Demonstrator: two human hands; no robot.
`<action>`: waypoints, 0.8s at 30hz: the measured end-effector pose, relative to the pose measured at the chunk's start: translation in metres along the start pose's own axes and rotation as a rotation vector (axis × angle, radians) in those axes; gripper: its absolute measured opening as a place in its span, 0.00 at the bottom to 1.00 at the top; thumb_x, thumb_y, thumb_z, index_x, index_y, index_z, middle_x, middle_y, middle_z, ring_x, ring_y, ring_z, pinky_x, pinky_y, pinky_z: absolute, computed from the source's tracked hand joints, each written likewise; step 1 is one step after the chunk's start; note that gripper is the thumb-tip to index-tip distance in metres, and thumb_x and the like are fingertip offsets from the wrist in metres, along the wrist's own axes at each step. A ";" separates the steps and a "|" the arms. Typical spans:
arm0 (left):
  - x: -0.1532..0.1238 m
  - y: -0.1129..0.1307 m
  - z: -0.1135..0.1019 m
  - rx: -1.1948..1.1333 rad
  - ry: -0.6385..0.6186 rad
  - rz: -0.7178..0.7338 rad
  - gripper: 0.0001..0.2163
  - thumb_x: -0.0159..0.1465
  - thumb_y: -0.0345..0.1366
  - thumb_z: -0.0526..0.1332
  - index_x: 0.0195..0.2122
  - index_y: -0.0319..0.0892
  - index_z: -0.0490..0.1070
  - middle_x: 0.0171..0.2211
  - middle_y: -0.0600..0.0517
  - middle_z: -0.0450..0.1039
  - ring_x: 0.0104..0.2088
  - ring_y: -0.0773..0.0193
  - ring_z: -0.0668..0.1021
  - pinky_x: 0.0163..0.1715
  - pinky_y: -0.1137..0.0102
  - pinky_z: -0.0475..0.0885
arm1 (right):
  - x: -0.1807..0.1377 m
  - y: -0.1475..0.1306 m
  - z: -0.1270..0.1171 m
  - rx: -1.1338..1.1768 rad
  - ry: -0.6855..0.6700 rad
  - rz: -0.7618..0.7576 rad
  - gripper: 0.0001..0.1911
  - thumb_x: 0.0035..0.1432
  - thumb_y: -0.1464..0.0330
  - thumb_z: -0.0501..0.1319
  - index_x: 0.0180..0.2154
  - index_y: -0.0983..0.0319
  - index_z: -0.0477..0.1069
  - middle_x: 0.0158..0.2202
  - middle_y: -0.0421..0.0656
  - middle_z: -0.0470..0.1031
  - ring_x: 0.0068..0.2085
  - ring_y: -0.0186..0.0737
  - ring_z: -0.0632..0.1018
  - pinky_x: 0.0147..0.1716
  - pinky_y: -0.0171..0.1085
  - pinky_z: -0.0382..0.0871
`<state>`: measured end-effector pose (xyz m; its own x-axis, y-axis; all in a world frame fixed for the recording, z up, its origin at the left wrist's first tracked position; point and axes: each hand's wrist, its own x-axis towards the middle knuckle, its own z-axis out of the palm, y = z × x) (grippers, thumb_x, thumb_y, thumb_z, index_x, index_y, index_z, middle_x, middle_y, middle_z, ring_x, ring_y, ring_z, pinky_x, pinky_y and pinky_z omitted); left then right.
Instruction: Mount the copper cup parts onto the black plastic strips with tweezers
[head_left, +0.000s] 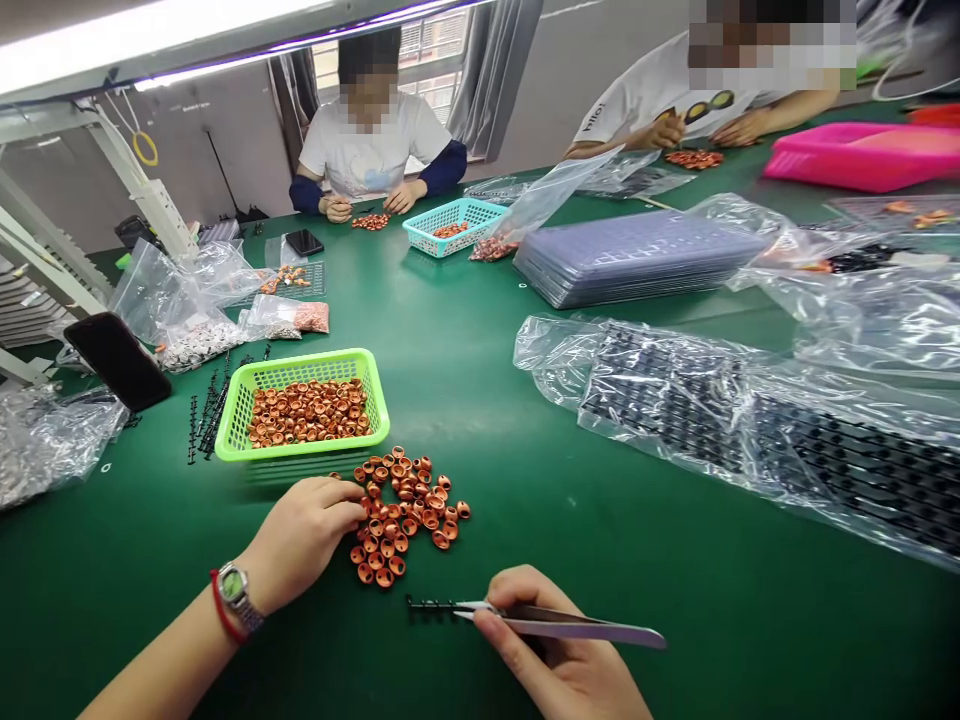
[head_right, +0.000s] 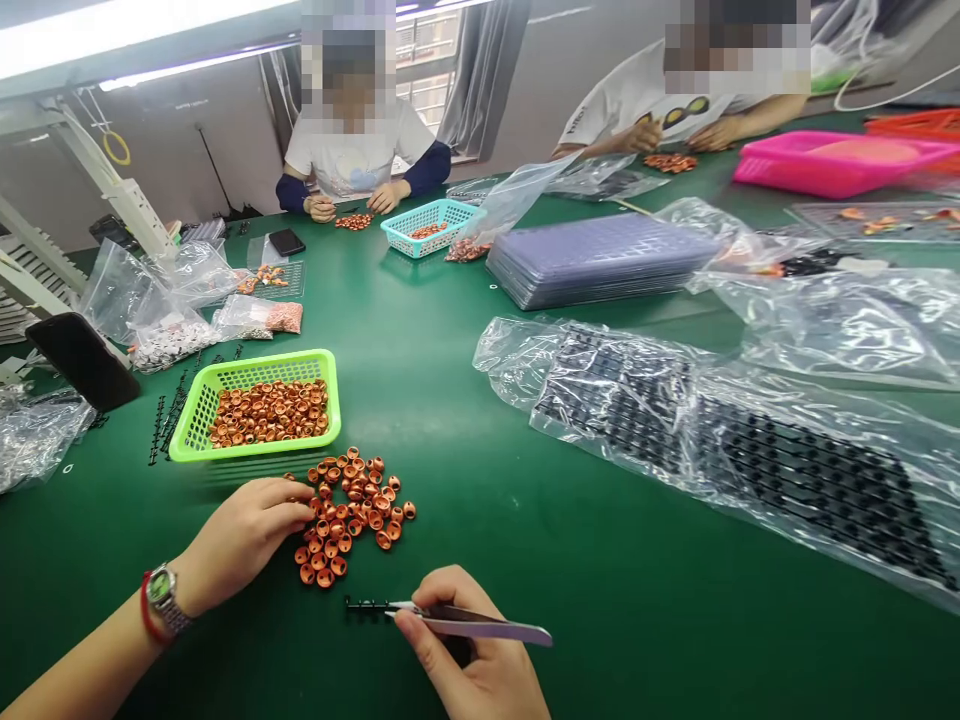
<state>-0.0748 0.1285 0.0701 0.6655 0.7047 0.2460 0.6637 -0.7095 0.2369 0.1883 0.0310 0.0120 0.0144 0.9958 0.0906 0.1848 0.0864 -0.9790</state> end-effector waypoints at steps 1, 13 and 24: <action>-0.002 -0.002 -0.005 -0.002 -0.006 -0.020 0.10 0.70 0.23 0.61 0.39 0.42 0.81 0.45 0.45 0.85 0.43 0.52 0.85 0.44 0.57 0.82 | 0.000 -0.001 0.001 0.010 -0.005 0.002 0.11 0.67 0.60 0.66 0.33 0.56 0.74 0.29 0.38 0.73 0.29 0.38 0.76 0.27 0.30 0.73; 0.061 0.039 0.030 -0.125 -0.158 0.074 0.03 0.64 0.29 0.73 0.36 0.44 0.82 0.40 0.51 0.83 0.42 0.56 0.80 0.44 0.62 0.72 | -0.001 0.002 0.003 0.015 0.039 0.022 0.13 0.67 0.57 0.65 0.32 0.57 0.73 0.28 0.38 0.71 0.27 0.38 0.74 0.25 0.33 0.69; 0.079 0.037 0.027 -0.164 -0.168 0.056 0.05 0.68 0.26 0.68 0.39 0.42 0.82 0.41 0.49 0.84 0.41 0.57 0.81 0.45 0.63 0.73 | -0.005 0.002 -0.001 0.005 0.044 0.025 0.14 0.67 0.57 0.65 0.32 0.57 0.74 0.28 0.38 0.71 0.27 0.38 0.74 0.26 0.32 0.69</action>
<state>0.0118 0.1583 0.0733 0.7561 0.6458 0.1066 0.5691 -0.7291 0.3802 0.1897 0.0266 0.0094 0.0618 0.9953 0.0744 0.1787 0.0623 -0.9819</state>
